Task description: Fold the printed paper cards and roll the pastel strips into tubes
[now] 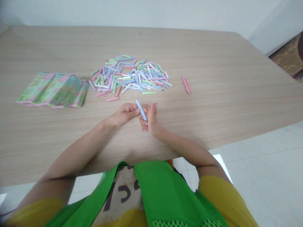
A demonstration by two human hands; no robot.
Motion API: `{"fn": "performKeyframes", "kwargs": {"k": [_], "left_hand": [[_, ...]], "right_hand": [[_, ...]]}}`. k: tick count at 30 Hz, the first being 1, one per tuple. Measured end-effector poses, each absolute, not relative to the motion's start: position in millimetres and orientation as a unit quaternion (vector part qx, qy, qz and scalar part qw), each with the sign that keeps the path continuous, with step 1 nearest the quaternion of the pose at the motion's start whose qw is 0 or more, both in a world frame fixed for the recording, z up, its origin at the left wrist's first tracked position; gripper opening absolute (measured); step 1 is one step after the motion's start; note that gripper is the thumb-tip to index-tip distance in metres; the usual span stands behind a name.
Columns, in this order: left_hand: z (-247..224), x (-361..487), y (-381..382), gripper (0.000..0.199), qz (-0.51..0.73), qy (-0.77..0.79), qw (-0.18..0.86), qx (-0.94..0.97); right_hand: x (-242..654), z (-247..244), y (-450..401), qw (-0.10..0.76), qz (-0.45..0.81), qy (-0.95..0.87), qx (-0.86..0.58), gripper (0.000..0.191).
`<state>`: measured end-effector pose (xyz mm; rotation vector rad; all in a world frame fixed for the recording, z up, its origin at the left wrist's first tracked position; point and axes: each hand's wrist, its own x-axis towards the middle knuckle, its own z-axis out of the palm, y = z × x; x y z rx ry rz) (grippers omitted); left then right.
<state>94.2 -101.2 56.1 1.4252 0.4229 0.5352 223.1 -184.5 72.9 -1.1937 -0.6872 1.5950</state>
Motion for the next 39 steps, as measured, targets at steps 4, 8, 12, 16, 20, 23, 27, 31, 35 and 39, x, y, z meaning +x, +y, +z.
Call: {"fn": "performKeyframes", "kwargs": {"k": [4, 8, 12, 16, 20, 23, 27, 31, 35, 39], "left_hand": [[64.1, 95.0, -113.2, 0.055, 0.227, 0.249, 0.696, 0.634], [63.3, 98.0, -126.0, 0.057, 0.257, 0.365, 0.644, 0.622], [62.4, 99.4, -132.7, 0.053, 0.345, 0.441, 0.535, 0.633], [70.2, 97.8, -137.7, 0.041, 0.318, 0.404, 0.553, 0.656], [85.3, 93.7, -138.4, 0.039, 0.286, 0.362, 0.581, 0.671], [96.5, 89.8, -132.8, 0.036, 0.246, 0.316, 0.577, 0.712], [103.5, 86.5, -125.9, 0.037, 0.200, 0.278, 0.583, 0.737], [97.8, 86.2, -123.3, 0.043, 0.178, 0.280, 0.608, 0.722], [85.0, 86.5, -113.9, 0.043, 0.183, 0.263, 0.626, 0.711], [75.4, 86.1, -102.0, 0.043, 0.158, 0.231, 0.645, 0.711]], "right_hand": [[222.2, 63.0, -187.0, 0.500, 0.648, -0.303, -0.488, 0.092], [218.1, 50.9, -191.3, 0.501, 0.645, -0.330, -0.474, 0.090], [217.5, 47.0, -193.3, 0.508, 0.637, -0.332, -0.475, 0.088], [220.8, 45.7, -193.2, 0.507, 0.645, -0.328, -0.468, 0.083], [220.8, 51.9, -193.4, 0.510, 0.649, -0.322, -0.464, 0.084], [220.1, 64.0, -192.8, 0.490, 0.666, -0.324, -0.459, 0.093], [225.5, 75.4, -188.5, 0.458, 0.715, -0.314, -0.424, 0.092], [235.5, 72.3, -180.8, 0.461, 0.738, -0.286, -0.400, 0.083], [244.6, 67.8, -174.5, 0.446, 0.767, -0.289, -0.358, 0.088], [252.7, 66.8, -171.2, 0.402, 0.800, -0.308, -0.323, 0.095]]}}
